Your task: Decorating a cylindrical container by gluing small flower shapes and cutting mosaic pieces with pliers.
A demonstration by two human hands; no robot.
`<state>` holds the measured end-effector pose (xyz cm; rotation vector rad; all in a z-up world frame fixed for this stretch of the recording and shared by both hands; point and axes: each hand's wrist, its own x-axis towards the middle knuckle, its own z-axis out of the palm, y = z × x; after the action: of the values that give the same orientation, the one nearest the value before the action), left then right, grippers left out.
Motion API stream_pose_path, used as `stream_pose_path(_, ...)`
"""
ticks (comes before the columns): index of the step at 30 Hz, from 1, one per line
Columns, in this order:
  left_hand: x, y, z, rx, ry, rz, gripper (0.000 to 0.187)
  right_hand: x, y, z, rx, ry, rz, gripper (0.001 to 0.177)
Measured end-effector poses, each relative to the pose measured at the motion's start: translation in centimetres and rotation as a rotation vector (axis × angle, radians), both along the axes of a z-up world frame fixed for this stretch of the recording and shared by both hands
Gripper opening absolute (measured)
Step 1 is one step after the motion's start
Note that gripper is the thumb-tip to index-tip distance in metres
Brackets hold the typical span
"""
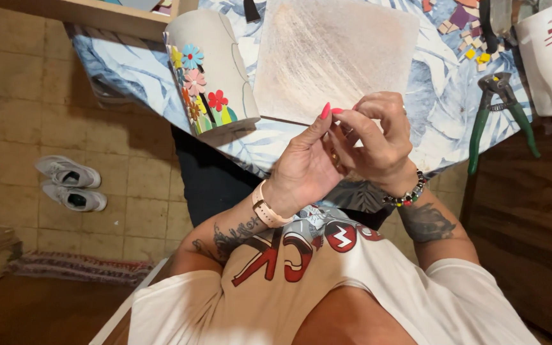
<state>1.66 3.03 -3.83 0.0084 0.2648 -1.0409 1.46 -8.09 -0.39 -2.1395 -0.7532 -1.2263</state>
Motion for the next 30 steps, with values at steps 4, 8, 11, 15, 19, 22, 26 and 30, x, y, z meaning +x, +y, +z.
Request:
stream_pose_path(4,0.0,0.2,0.2,0.039,-0.022,-0.003,0.019,0.1,-0.2,0.0,-0.035,-0.028,0.016,0.004)
stream_pose_path(8,-0.3,-0.3,-0.3,0.035,-0.030,-0.003,0.023,0.1,-0.2,0.0,-0.056,-0.062,-0.006,0.004)
stream_pose_path(11,-0.5,0.0,0.0,0.053,-0.050,0.037,0.022,-0.2,-0.8,-0.3,-0.058,-0.041,0.009,0.005)
stream_pose_path(15,-0.6,2.6,1.7,-0.061,-0.399,0.056,0.038,-1.0,-0.9,1.7,0.014,0.210,-0.013,0.014)
stream_pose_path(19,0.4,7.5,3.0,0.081,-0.925,-0.022,0.035,-0.6,0.1,3.6,0.253,0.622,-0.024,0.020)
stream_pose_path(22,0.8,11.0,4.2,0.221,-0.874,-0.048,0.022,1.9,1.9,4.8,0.276,0.905,0.198,0.018)
stream_pose_path(26,2.3,14.7,4.4,0.671,-1.460,0.383,0.022,6.2,4.5,4.2,0.167,1.049,0.357,0.021)
stream_pose_path(30,4.3,16.1,2.2,0.948,-1.610,1.001,0.051,9.6,6.7,3.6,0.002,1.110,0.467,0.015)
